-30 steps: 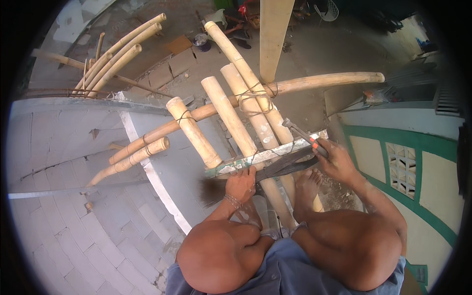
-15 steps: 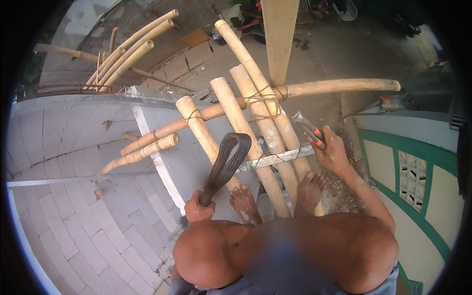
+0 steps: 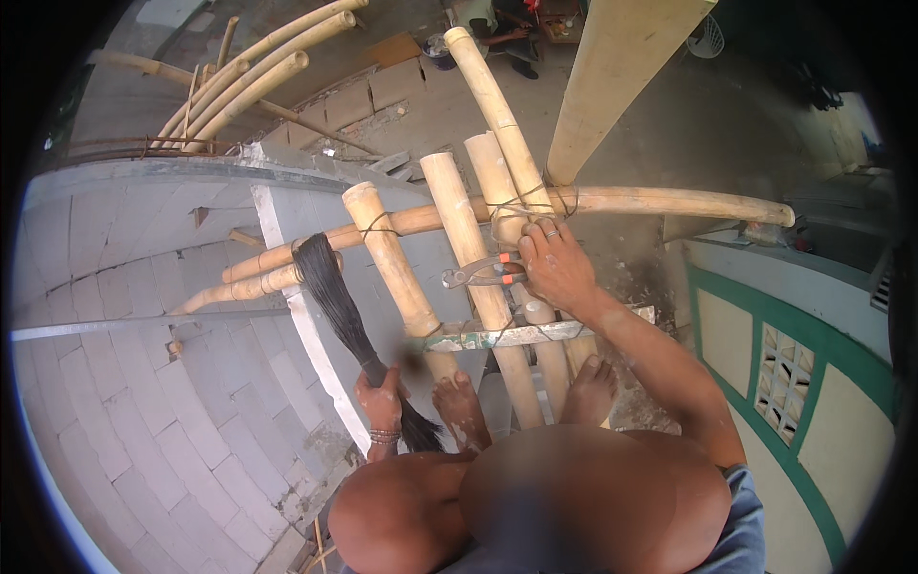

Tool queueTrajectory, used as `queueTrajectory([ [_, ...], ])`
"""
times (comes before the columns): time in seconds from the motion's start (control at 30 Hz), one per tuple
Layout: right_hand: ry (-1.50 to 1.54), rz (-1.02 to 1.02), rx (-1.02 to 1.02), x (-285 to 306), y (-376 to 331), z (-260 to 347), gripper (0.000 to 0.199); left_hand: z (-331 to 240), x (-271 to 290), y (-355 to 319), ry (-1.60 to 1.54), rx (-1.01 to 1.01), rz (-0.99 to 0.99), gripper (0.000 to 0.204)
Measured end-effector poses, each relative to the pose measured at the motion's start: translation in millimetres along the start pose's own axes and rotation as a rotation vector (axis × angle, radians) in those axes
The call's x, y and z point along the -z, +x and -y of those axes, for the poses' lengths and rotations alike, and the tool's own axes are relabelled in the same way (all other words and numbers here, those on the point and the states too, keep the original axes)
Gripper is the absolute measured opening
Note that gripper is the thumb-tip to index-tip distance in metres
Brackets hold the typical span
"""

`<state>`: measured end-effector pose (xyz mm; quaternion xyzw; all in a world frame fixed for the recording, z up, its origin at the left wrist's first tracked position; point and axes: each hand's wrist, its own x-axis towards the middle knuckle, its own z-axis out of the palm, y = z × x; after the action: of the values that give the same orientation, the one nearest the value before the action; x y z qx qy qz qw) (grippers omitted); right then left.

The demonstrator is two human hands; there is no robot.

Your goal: The person uses wire and pliers to secure horizontal bamboo poles to a vertical support structure. They thread thin wire around the joints, tighten it using pliers, and cut the excess wire while sitting on the frame.

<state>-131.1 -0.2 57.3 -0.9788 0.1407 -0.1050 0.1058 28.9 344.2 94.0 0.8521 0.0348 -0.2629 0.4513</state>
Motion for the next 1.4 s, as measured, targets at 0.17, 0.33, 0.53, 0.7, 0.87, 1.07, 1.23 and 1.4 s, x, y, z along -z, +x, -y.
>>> queueTrajectory([
  [0.17,-0.019,0.225,-0.026,-16,6,11,0.018,-22,17,-13,0.063,0.039,-0.08,0.018],
  [0.33,0.092,0.321,-0.106,28,11,18,0.017,-58,84,-46,0.179,0.145,-0.084,0.019],
  [0.53,0.223,0.454,-0.423,198,-42,33,0.036,-166,177,-140,0.283,0.158,-0.075,0.018],
  [0.7,0.268,0.394,-0.923,364,-122,54,0.038,-249,240,-199,0.321,0.225,-0.012,0.019],
  [0.87,0.211,0.323,-1.185,464,-186,82,0.044,-327,267,-222,0.377,0.115,0.002,0.021],
  [1.07,0.273,0.251,-1.378,518,-211,123,0.038,-398,262,-203,0.315,0.058,0.055,0.024],
  [1.23,0.409,0.223,-1.661,526,-206,169,0.032,-462,244,-208,0.334,-0.064,0.144,0.023],
  [1.4,0.552,0.154,-1.783,566,-230,219,0.035,-482,211,-232,0.364,-0.077,0.224,0.023],
])
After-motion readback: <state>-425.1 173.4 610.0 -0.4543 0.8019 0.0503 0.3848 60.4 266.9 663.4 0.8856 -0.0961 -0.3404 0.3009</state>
